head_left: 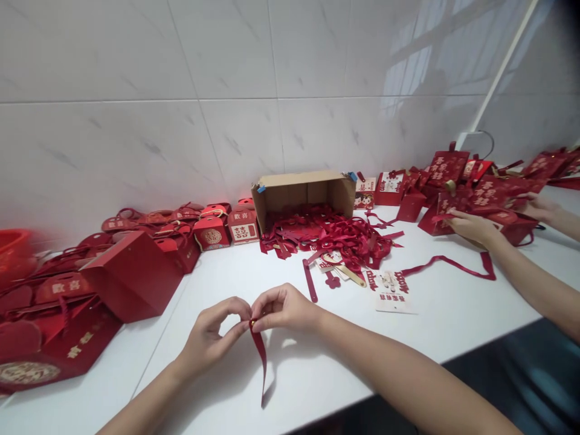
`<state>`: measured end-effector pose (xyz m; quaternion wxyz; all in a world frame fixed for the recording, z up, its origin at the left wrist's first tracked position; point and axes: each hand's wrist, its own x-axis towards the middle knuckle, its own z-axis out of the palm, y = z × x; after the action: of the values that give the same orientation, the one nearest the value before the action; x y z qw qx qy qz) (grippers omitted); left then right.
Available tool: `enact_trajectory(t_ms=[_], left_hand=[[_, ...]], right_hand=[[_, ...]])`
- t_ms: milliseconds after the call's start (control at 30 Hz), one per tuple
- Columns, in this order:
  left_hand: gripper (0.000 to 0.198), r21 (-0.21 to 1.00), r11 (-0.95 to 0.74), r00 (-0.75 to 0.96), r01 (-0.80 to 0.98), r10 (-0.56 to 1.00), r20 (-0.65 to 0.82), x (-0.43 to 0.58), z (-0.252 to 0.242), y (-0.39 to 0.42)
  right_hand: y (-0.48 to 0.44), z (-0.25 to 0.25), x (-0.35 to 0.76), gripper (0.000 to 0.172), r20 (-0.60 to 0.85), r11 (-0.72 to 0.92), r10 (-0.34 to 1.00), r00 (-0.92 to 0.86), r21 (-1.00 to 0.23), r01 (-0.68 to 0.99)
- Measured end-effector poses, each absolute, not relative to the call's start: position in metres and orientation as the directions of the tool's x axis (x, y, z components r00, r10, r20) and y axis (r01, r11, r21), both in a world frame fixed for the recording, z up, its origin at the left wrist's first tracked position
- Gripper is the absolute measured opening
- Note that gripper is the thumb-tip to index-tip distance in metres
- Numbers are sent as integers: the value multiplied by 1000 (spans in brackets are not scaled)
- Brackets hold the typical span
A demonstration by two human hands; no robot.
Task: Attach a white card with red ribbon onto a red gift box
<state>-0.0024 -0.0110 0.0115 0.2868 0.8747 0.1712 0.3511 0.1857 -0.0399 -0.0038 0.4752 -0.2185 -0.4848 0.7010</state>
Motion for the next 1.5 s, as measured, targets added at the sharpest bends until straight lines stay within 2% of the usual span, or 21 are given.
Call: enact_trajectory(t_ms=[167, 400, 533, 733, 1033, 1267, 1500], left_hand=[[7, 570, -810, 639, 135, 511, 575, -1, 14, -12], [11, 587, -792, 617, 167, 548, 565, 0, 18, -10], [10, 550, -815, 572, 183, 543, 615, 1, 19, -9], [10, 514, -831, 589, 213, 529, 611, 1, 19, -8], [12, 464, -849, 632, 250, 507, 586, 0, 19, -11], [13, 497, -826, 624, 267, 541, 564, 1, 17, -12], [13, 460, -838, 562, 292, 540, 627, 5, 11, -13]], right_hand=[[-40, -3, 184, 30, 182, -19, 914, -362, -874, -486], [-38, -8, 183, 33, 45, -177, 911, -409, -855, -488], [-41, -5, 182, 35, 28, -178, 933, -360, -832, -525], [-41, -5, 180, 34, -16, -206, 939, -345, -828, -521], [-40, -6, 184, 36, -50, -268, 913, -406, -822, -502], [-40, -4, 184, 34, 26, -145, 931, -365, -889, -434], [-42, -3, 175, 33, 136, 14, 950, -281, -918, -397]])
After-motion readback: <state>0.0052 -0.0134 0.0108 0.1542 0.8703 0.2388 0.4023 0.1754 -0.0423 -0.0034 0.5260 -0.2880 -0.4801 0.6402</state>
